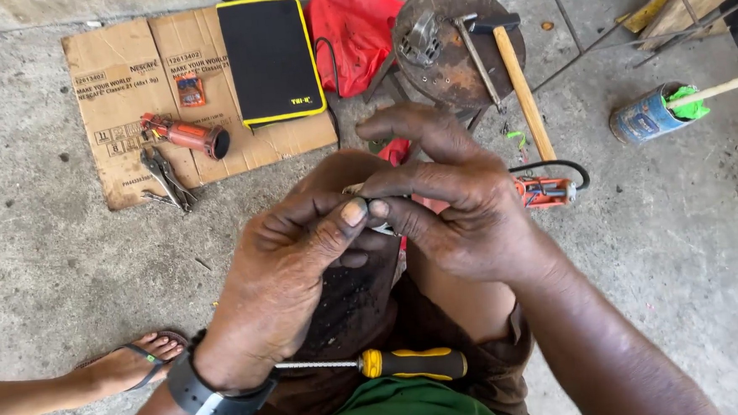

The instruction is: The person sits on the floor and uses a yellow screwdriver to unscrew and remove the front housing of an orange power tool. They manipulate the tool's internal components, including the shaft and gears, while holding the device in their lap.

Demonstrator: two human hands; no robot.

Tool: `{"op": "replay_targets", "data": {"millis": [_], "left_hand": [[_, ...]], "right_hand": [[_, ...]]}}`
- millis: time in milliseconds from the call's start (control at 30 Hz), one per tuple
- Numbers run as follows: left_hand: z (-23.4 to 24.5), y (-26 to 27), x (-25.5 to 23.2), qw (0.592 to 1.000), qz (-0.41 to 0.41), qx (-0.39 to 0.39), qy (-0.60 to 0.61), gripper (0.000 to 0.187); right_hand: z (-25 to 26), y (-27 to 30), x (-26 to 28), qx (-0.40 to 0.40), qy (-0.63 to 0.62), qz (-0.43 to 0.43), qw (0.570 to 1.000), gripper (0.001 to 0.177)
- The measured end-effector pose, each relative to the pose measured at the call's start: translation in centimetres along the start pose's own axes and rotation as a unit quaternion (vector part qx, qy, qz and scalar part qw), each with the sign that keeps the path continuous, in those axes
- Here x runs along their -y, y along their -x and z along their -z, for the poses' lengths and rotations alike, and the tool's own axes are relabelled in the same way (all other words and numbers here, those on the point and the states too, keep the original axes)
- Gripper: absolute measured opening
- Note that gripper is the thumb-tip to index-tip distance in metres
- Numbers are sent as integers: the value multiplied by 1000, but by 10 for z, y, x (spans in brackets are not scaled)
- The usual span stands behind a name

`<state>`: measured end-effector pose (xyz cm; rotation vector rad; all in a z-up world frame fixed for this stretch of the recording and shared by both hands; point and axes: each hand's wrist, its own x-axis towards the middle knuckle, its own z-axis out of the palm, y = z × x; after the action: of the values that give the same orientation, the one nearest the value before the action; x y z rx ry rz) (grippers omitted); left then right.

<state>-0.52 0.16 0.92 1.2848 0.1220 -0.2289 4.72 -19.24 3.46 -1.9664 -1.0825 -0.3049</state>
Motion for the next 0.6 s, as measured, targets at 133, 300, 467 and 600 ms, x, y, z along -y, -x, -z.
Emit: {"op": "replay_targets", "data": {"millis": [133, 300, 467, 600], "left_hand": [[7, 0, 6, 998, 13, 53, 44, 21], [13, 2, 2, 989, -46, 137, 32, 16], [44, 9, 6, 989, -66, 53, 120, 19], [65, 8, 14, 976, -61, -43, 203, 25]], "right_hand": [[19, -12, 12, 50, -11, 7, 999, 11], [13, -1, 11, 17, 7, 6, 1000, 28], [-27, 85, 51, 119, 32, -139, 982, 23], [-53, 149, 65, 243, 135, -158, 948, 35]]}}
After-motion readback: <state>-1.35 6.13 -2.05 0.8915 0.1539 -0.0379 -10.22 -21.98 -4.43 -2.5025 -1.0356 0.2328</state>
